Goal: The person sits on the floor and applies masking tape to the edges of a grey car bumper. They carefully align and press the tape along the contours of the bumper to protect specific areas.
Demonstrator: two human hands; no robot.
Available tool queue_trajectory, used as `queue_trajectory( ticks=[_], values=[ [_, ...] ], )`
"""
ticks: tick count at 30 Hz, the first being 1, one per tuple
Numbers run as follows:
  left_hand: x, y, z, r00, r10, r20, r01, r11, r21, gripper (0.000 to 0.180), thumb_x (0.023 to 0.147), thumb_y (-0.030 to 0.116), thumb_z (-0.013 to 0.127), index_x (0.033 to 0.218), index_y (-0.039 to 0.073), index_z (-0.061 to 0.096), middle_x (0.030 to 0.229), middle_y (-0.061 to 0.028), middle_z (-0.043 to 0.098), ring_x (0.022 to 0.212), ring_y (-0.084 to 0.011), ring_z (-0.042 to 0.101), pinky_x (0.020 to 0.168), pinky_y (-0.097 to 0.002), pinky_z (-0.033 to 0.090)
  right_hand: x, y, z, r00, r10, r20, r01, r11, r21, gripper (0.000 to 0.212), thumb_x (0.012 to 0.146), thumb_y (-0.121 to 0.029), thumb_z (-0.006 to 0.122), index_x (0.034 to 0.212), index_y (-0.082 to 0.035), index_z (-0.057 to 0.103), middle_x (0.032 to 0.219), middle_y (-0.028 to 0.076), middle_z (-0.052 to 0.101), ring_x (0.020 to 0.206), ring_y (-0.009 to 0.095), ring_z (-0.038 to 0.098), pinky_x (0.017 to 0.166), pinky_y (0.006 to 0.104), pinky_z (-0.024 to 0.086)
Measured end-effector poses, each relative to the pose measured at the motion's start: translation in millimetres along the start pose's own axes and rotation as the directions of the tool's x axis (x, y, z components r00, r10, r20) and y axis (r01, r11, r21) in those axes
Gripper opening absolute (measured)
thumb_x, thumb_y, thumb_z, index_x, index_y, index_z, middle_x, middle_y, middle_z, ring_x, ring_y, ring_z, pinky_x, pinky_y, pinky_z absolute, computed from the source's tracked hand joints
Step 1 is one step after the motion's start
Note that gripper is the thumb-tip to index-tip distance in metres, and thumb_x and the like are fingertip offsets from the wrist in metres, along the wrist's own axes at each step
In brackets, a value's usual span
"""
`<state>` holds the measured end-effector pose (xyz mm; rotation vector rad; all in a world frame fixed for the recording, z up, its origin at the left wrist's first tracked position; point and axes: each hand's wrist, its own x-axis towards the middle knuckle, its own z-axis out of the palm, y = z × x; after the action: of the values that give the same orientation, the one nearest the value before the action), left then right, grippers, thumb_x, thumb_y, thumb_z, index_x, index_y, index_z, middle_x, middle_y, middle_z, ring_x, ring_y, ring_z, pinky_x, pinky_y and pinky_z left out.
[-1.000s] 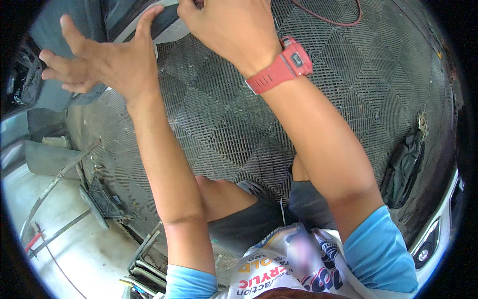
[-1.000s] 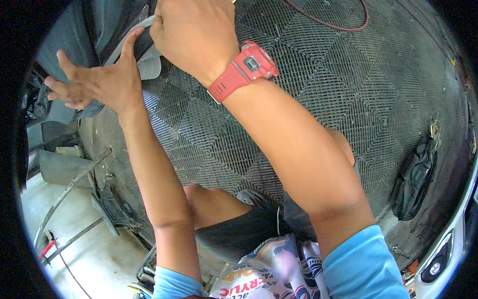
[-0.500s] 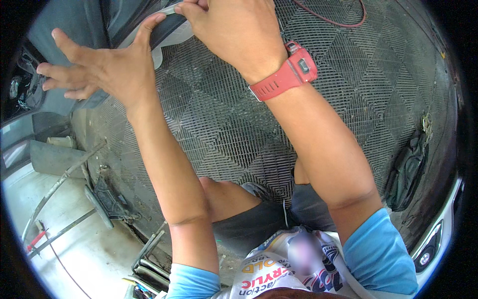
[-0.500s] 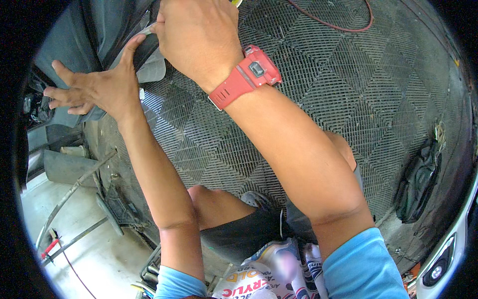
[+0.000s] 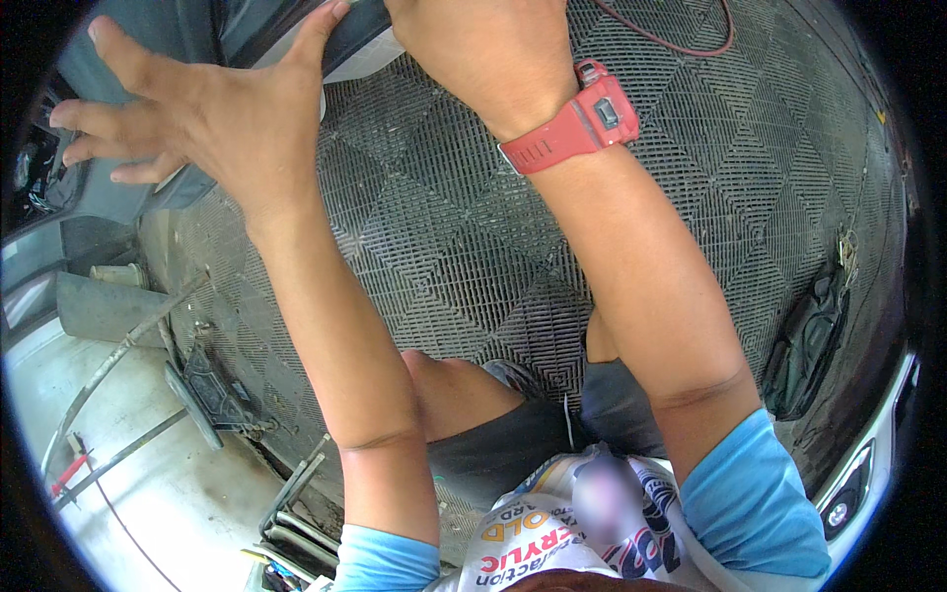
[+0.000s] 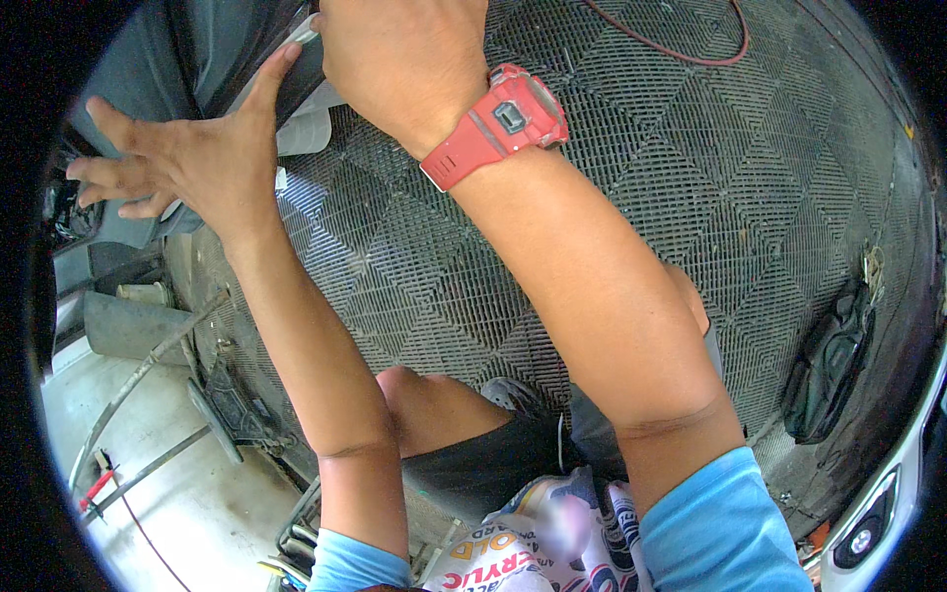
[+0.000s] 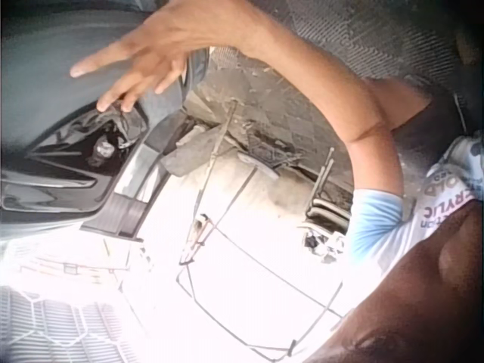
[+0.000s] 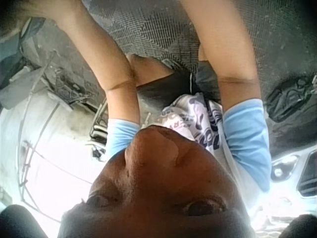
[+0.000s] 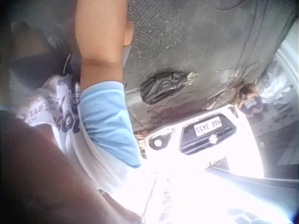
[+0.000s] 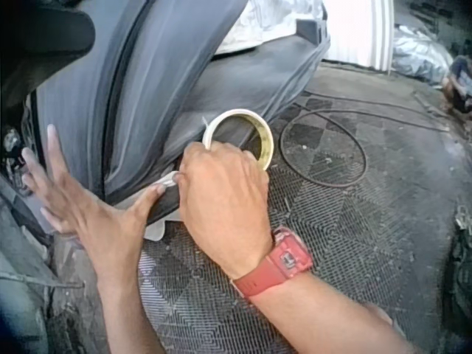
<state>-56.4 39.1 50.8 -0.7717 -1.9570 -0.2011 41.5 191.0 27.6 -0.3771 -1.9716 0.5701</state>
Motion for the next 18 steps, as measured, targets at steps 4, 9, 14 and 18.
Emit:
queue_trajectory(
  ticks=[4,9,14,18],
  values=[
    [1,11,-4,0.999,-0.025,0.025,0.027,0.998,-0.048,0.152,0.052,0.074,0.092,0.161,0.006,0.011,0.154,-0.0493,-0.010,0.142,-0.0710,-0.017,0.100,-0.0913,0.001,0,2,2,0.999,0.032,-0.005,-0.032,0.995,0.092,0.012,0.083,-0.011,0.074,0.080,-0.001,0.067,0.078,0.021,0.067,0.078,0.041,0.067,0.073,0.0513,0.052],
    [15,-7,37,0.907,0.037,-0.419,0.081,0.962,0.261,0.118,0.067,0.048,0.090,0.163,0.024,0.026,0.167,-0.0211,0.014,0.152,-0.0506,0.010,0.114,-0.0770,0.014,2,-2,5,1.000,0.004,-0.018,-0.002,0.997,0.082,0.011,0.082,-0.010,0.074,0.080,-0.001,0.067,0.078,0.020,0.067,0.077,0.042,0.067,0.071,0.0519,0.051],
    [11,29,14,0.966,-0.013,-0.257,0.072,0.973,0.220,0.135,0.057,0.055,0.094,0.166,0.031,0.018,0.174,-0.0143,0.004,0.158,-0.0470,0.001,0.116,-0.0796,0.009,-1,0,3,1.000,0.023,0.004,-0.023,0.997,0.069,0.010,0.084,-0.009,0.072,0.083,-0.001,0.067,0.079,0.020,0.066,0.078,0.042,0.066,0.072,0.0514,0.051],
    [18,12,34,0.905,0.106,-0.412,0.027,0.952,0.304,0.131,0.059,0.057,0.092,0.166,0.032,0.020,0.174,-0.0139,0.004,0.157,-0.0476,0.000,0.116,-0.0796,0.010,-5,2,2,1.000,-0.005,0.005,0.004,0.991,0.133,0.007,0.085,-0.007,0.069,0.086,-0.001,0.067,0.081,0.021,0.066,0.081,0.042,0.065,0.073,0.0512,0.051]
  ],
)
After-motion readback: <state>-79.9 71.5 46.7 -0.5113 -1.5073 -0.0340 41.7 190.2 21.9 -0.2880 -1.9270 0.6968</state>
